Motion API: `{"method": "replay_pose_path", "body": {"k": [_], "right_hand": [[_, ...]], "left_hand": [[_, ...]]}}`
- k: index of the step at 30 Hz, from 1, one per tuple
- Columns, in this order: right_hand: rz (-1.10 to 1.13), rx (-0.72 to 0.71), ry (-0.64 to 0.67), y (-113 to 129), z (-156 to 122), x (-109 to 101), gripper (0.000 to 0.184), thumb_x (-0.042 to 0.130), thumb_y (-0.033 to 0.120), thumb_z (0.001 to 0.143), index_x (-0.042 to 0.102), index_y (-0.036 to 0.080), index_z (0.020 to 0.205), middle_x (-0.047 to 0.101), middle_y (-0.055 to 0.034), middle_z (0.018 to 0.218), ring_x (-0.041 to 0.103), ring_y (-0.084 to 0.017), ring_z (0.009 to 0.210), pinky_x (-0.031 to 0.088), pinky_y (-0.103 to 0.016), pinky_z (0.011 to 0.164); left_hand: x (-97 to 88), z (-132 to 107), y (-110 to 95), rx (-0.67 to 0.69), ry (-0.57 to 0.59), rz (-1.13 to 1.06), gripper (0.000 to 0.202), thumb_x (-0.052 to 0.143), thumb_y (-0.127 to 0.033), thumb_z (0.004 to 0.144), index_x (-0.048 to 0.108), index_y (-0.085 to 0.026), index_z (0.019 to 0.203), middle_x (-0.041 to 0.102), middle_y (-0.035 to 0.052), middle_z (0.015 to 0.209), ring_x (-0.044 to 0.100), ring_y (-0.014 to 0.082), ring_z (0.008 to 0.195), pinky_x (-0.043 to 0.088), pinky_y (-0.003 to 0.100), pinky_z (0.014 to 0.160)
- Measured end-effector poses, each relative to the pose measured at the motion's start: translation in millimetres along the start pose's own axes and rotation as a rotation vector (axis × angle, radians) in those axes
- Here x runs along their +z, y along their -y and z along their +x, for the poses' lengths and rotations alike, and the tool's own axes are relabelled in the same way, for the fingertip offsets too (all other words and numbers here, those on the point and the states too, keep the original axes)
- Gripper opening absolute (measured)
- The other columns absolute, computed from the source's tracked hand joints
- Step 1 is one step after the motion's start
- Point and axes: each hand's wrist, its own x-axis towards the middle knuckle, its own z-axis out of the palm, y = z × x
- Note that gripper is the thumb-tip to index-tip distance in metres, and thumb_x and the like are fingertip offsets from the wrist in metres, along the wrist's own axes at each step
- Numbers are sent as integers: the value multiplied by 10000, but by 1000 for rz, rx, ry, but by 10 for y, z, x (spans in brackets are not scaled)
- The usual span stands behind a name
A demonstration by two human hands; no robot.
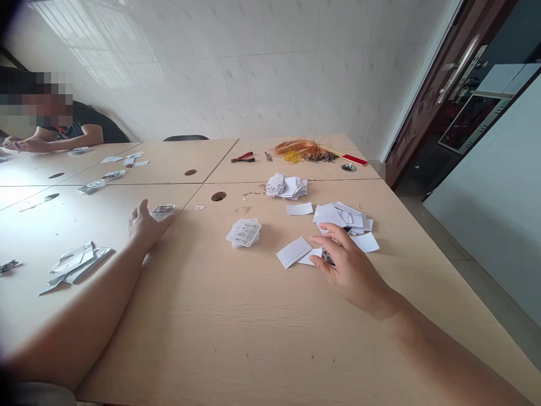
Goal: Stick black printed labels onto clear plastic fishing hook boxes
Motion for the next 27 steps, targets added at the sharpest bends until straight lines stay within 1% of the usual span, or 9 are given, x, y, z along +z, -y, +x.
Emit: {"method": "replay_pose_path", "body": {"k": [2,4,8,11,13,16,19,23,27], "right_hand": [[-18,16,6,-73,14,-27,307,531,371,1012,712,209,1199,649,-170,1345,712,-299,1166,651,-414,819],[-44,39,30,-179,35,-73,291,543,337,995,723,212,1187,676,-166,1318,704,-318,1166,642,-447,831],[-86,60,140,-363,82,-162,199,591,268,977,744,212,1094,715,-124,1265,645,-298,1253,571,-484,988],[-105,66,231,-386,106,-173,195,643,307,986,714,188,1123,701,-96,1282,628,-267,1256,534,-507,1029],[-114,65,281,-355,115,-154,229,657,331,984,701,186,1155,704,-88,1255,643,-258,1217,534,-509,1024],[-129,79,320,-298,115,-111,268,662,349,982,686,191,1197,700,-87,1244,658,-254,1177,542,-505,1009],[-153,118,323,-278,99,-84,284,650,351,990,674,199,1229,691,-90,1262,665,-247,1153,554,-493,992],[-174,148,304,-301,78,-80,284,655,347,988,672,194,1227,687,-91,1267,672,-244,1136,566,-485,974],[-141,108,245,-315,82,-72,265,653,334,990,678,192,1213,693,-89,1264,669,-244,1152,561,-489,989]], "left_hand": [[58,-84,-139,20,-91,-2,631,623,-345,970,403,-165,1534,350,190,1642,252,450,1540,198,711,1222],[161,-222,-351,125,-86,-43,670,628,-284,930,382,-114,1529,383,235,1623,238,423,1564,201,611,1269],[324,-654,-804,434,64,-154,658,691,-356,852,483,-193,1456,505,137,1585,308,328,1565,267,454,1287],[344,-964,-1039,762,180,-271,541,638,-347,912,524,-188,1417,569,163,1527,380,345,1530,299,525,1264],[367,-1109,-1165,841,323,-326,485,587,-328,965,533,-180,1424,602,184,1488,425,355,1499,342,569,1229],[501,-1246,-1378,876,506,-343,472,621,-374,949,595,-192,1383,665,162,1421,510,356,1432,405,556,1190],[712,-1307,-1604,858,630,-340,516,702,-368,869,626,-221,1358,649,137,1453,533,363,1403,414,553,1179],[876,-1275,-1746,659,689,-332,577,681,-240,839,575,-205,1405,697,164,1353,602,368,1309,488,537,1087],[811,-1183,-1688,440,721,-380,554,650,-171,802,607,-259,1347,758,106,1219,704,319,1116,548,462,977]]}}
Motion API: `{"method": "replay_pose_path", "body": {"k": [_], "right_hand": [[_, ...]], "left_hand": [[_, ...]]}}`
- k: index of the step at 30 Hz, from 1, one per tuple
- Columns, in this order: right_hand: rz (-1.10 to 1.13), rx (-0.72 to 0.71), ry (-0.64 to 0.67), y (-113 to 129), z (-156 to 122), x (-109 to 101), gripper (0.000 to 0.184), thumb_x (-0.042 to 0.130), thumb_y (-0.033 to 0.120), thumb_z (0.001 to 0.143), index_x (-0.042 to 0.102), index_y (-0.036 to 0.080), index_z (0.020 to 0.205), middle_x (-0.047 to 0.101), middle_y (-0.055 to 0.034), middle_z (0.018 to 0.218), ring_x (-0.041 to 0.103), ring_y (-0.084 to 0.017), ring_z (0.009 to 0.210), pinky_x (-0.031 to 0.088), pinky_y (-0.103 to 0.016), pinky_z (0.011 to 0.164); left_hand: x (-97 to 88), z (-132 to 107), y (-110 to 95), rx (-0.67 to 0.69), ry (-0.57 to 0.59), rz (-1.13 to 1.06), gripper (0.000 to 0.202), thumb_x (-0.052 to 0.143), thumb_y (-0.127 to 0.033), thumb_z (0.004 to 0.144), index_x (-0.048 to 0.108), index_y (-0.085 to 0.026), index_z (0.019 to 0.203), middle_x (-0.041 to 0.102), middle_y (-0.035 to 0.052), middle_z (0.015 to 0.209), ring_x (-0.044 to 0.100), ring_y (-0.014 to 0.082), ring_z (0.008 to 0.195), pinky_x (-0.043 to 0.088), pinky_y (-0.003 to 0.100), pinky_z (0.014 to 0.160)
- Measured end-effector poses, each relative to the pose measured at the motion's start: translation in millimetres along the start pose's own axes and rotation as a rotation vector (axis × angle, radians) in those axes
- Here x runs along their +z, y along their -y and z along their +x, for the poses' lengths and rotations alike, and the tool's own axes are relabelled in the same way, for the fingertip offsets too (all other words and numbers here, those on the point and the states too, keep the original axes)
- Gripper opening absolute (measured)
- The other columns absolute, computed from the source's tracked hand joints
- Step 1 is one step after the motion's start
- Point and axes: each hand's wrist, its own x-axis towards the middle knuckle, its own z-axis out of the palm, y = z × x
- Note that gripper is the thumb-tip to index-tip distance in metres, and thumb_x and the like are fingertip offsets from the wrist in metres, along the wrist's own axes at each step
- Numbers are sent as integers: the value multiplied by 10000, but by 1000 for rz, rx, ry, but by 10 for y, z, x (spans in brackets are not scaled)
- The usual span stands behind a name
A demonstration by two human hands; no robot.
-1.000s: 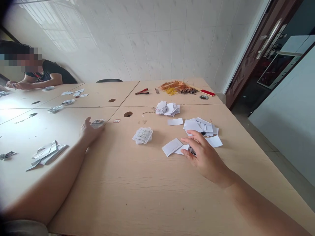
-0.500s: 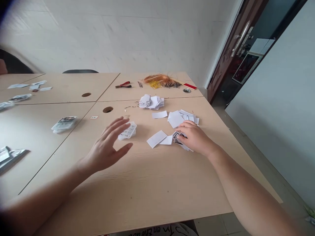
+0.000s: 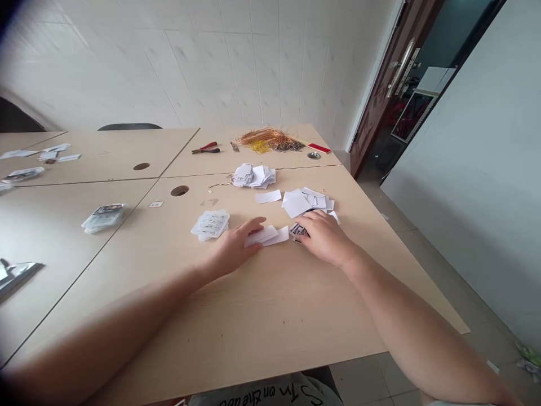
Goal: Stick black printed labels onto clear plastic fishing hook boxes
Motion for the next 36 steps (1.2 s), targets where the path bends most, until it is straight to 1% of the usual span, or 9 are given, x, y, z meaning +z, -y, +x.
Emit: {"method": "replay_pose_path", "body": {"k": [3,7,11,15,19,22,26,32,36], "right_hand": [[44,-43,-85,41,11,-2,247,650,330,991,686,187,1189,699,-91,1260,664,-250,1177,550,-503,1011],[104,-98,-198,179,-20,-35,299,599,299,1012,650,193,1288,686,-120,1317,650,-275,1236,534,-536,1045],[129,-165,-176,278,-62,-28,297,575,256,1007,665,195,1283,702,-135,1299,651,-276,1242,550,-504,1037],[99,-183,-96,260,-24,83,249,655,278,978,684,182,1206,698,-105,1282,638,-273,1243,532,-526,1038],[56,-184,-29,258,31,178,169,646,308,993,707,183,1088,714,-79,1207,670,-232,1142,549,-482,1000],[42,-204,5,291,40,194,161,655,304,988,708,174,1067,720,-72,1179,671,-234,1141,543,-489,1007],[61,-235,32,324,29,172,157,663,304,983,708,170,1053,725,-67,1154,676,-232,1130,544,-490,1005],[107,-245,16,278,26,137,170,658,317,986,707,173,1064,723,-68,1161,680,-227,1113,557,-473,982],[115,-161,-85,52,59,131,238,646,342,993,688,192,1173,692,-88,1268,667,-240,1151,555,-487,996]], "left_hand": [[-122,-32,-19,-94,-39,-133,440,658,-234,812,648,-275,1251,781,79,1163,719,287,1036,560,434,931],[-242,-33,-99,-153,-29,-358,302,570,-364,895,679,-215,1135,794,94,1009,745,251,889,598,405,804],[-250,-25,-105,-146,11,-455,294,517,-341,899,686,-181,1077,770,124,1069,757,234,877,614,403,795],[-121,-15,-45,-118,24,-328,305,525,-271,887,663,-195,1148,769,116,1071,754,262,856,612,448,780],[31,4,-2,24,-15,-110,389,611,-168,827,675,-241,1203,712,99,1304,626,327,1256,481,519,1101],[82,21,43,98,-35,30,458,657,-173,828,656,-221,1283,607,126,1480,501,370,1399,375,576,1196],[88,42,95,128,-26,148,477,644,-226,896,605,-188,1370,629,156,1444,507,366,1399,397,596,1183],[67,86,56,134,33,211,490,672,-180,928,573,-176,1408,595,150,1468,491,334,1429,427,589,1159],[59,143,34,83,22,226,341,660,-254,979,631,-192,1314,670,110,1315,657,269,1187,545,518,1026]]}}
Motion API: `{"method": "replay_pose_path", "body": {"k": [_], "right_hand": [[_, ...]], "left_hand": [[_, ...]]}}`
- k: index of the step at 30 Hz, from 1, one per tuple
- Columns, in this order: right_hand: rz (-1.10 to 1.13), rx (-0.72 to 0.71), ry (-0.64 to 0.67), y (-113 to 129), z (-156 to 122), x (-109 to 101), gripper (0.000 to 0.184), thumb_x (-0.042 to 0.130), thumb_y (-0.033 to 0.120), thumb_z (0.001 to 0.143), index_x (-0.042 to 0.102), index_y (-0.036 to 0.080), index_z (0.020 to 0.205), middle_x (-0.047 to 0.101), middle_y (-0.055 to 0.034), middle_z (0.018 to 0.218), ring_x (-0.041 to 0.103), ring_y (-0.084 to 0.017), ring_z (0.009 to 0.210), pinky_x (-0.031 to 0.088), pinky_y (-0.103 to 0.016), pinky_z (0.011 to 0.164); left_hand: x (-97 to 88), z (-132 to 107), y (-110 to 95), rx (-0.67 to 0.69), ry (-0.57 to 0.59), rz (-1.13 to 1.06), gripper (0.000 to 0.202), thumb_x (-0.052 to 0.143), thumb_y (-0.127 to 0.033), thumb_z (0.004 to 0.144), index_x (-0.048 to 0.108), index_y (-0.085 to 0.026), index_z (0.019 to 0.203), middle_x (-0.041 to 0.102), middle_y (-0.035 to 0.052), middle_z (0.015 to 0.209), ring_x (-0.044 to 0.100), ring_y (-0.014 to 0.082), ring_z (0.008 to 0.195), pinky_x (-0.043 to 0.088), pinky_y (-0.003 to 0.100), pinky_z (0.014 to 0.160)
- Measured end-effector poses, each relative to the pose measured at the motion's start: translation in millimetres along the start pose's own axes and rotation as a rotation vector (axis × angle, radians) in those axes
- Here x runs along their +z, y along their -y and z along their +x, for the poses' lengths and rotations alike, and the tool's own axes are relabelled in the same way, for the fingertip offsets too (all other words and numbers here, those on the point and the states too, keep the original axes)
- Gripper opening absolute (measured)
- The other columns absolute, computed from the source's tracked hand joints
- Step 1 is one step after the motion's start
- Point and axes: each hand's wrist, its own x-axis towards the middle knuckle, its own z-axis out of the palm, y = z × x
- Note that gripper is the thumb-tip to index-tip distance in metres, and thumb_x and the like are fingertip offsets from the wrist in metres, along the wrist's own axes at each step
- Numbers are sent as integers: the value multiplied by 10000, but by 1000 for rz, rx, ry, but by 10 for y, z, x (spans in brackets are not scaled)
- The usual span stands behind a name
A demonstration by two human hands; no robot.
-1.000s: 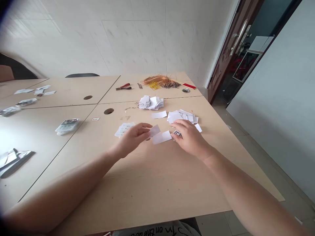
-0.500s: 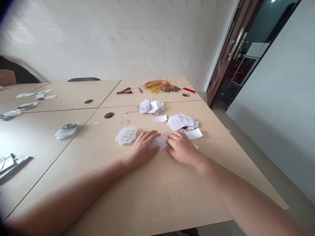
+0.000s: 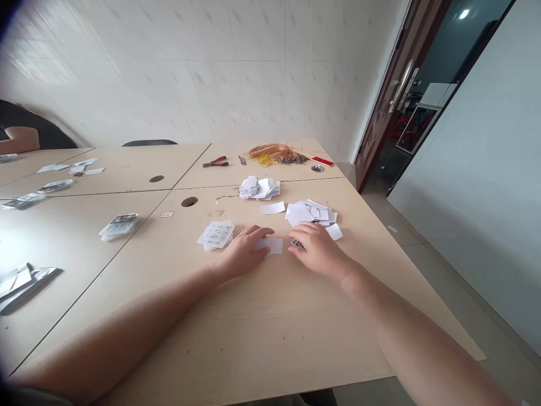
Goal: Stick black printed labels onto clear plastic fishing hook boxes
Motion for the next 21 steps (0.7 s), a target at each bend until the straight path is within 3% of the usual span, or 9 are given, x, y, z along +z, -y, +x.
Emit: {"method": "replay_pose_path", "body": {"k": [4,11,16,21], "right_hand": [[-15,103,-123,-289,7,-53,259,639,351,997,677,196,1202,685,-91,1275,673,-236,1131,569,-474,974],[-54,213,-206,-510,11,-62,279,638,358,997,669,210,1232,663,-97,1325,662,-241,1152,564,-477,984],[-83,282,-201,-604,16,-15,307,641,362,994,658,221,1266,624,-106,1398,633,-260,1214,541,-505,1023],[-96,317,-155,-641,39,2,302,639,359,996,659,221,1264,633,-103,1384,642,-254,1197,547,-495,1014]], "left_hand": [[-60,180,36,-84,-63,16,269,631,-310,1007,659,-182,1242,697,92,1218,699,220,1024,603,437,900],[-291,699,47,-110,-225,130,357,640,-325,996,619,-199,1329,594,124,1426,619,290,1234,536,533,1027],[-61,765,-243,83,-60,170,437,680,-361,965,606,-207,1368,501,129,1550,508,340,1385,430,605,1132],[92,810,-477,60,106,152,369,662,-363,981,633,-184,1302,634,120,1365,643,282,1192,552,520,998]]}}
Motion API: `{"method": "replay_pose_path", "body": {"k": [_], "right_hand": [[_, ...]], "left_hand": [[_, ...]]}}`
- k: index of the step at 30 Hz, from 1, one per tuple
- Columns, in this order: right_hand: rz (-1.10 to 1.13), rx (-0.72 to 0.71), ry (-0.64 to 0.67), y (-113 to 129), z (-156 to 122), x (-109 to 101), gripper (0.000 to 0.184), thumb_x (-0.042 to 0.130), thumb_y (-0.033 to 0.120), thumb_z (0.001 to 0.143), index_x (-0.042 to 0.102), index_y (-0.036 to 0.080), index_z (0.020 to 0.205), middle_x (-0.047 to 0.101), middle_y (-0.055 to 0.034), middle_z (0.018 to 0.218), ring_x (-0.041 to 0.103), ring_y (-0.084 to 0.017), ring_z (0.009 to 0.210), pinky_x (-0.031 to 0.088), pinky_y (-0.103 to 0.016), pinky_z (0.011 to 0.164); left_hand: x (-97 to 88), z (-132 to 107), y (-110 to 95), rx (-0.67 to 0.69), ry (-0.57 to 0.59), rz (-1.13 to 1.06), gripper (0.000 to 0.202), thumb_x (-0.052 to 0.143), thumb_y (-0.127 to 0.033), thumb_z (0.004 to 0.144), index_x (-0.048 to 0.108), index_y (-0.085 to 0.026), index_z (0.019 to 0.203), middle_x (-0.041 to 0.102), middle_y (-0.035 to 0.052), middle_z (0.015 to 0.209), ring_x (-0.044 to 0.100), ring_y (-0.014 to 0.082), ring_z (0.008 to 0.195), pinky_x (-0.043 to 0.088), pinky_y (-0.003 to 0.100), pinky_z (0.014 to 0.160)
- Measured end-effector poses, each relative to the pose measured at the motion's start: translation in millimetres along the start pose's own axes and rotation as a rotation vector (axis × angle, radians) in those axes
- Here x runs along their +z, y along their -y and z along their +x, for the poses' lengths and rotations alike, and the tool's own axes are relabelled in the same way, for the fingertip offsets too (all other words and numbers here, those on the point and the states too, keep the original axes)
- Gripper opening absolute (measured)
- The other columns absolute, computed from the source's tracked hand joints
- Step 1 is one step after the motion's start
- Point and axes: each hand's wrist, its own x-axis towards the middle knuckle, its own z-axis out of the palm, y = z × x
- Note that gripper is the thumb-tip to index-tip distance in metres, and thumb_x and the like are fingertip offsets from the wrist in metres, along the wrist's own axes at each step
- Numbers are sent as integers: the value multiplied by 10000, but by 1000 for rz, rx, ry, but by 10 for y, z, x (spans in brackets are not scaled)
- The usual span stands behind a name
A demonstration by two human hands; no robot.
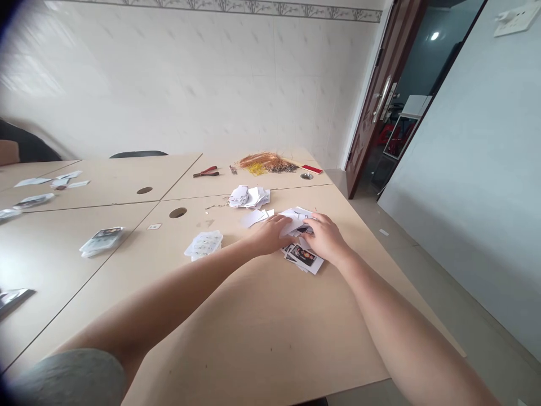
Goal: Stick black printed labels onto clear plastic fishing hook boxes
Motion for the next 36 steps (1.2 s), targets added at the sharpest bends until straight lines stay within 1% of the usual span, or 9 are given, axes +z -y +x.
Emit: {"method": "replay_pose_path", "body": {"k": [5,14,16,19,24,26,29,32,36], "right_hand": [[10,-4,38,48,7,-29,303,640,359,995,659,220,1264,633,-103,1384,641,-254,1200,544,-497,1018],[70,13,44,115,13,-72,306,639,361,996,657,217,1266,635,-103,1379,644,-252,1190,547,-495,1011],[99,15,29,138,15,-90,306,639,360,996,656,216,1266,635,-103,1377,645,-252,1187,548,-494,1008],[168,18,-3,193,34,-126,312,645,362,992,656,213,1266,638,-103,1370,644,-256,1190,547,-500,1009],[355,54,-28,361,5,-219,304,641,357,996,653,200,1255,665,-97,1310,671,-238,1125,574,-471,959],[455,68,12,463,-51,-269,279,631,367,1003,662,182,1210,703,-80,1193,702,-201,994,604,-414,866],[602,61,85,650,-157,-361,267,611,396,1014,671,152,1103,719,-31,965,698,-148,783,601,-330,713],[703,35,126,845,-251,-478,248,586,389,1011,676,158,1024,714,-13,851,678,-138,709,570,-294,646],[776,-27,167,1071,-334,-669,220,581,385,976,711,213,1021,768,-37,925,714,-178,823,580,-304,715]], "left_hand": [[-76,77,51,-136,4,-95,322,643,-348,996,643,-174,1268,671,106,1276,684,245,1079,594,463,917],[-259,57,144,-319,-218,-438,341,632,-354,1001,630,-190,1300,646,112,1330,667,259,1125,580,479,949],[-279,57,143,-346,-223,-565,338,630,-358,1003,632,-190,1296,649,110,1323,670,257,1113,585,471,938],[-266,16,126,-348,-155,-796,328,637,-354,1000,637,-170,1271,675,102,1255,692,237,1045,604,444,884],[-216,-242,41,-278,-37,-1130,199,644,-280,990,658,-142,1133,707,73,1101,705,194,931,617,390,821],[-227,-390,-1,-253,-9,-1213,106,640,-193,962,658,-146,1056,712,63,1036,703,171,909,609,374,862],[-289,-615,-47,-216,33,-1275,123,670,-133,890,669,-166,1008,711,50,987,690,147,905,584,349,914],[-392,-810,-63,-167,61,-1270,142,737,-256,878,689,-176,985,703,35,958,671,157,887,575,339,865],[-572,-998,-76,-113,19,-1222,279,716,-455,919,687,-179,884,652,-8,796,606,118,750,499,242,696]]}}
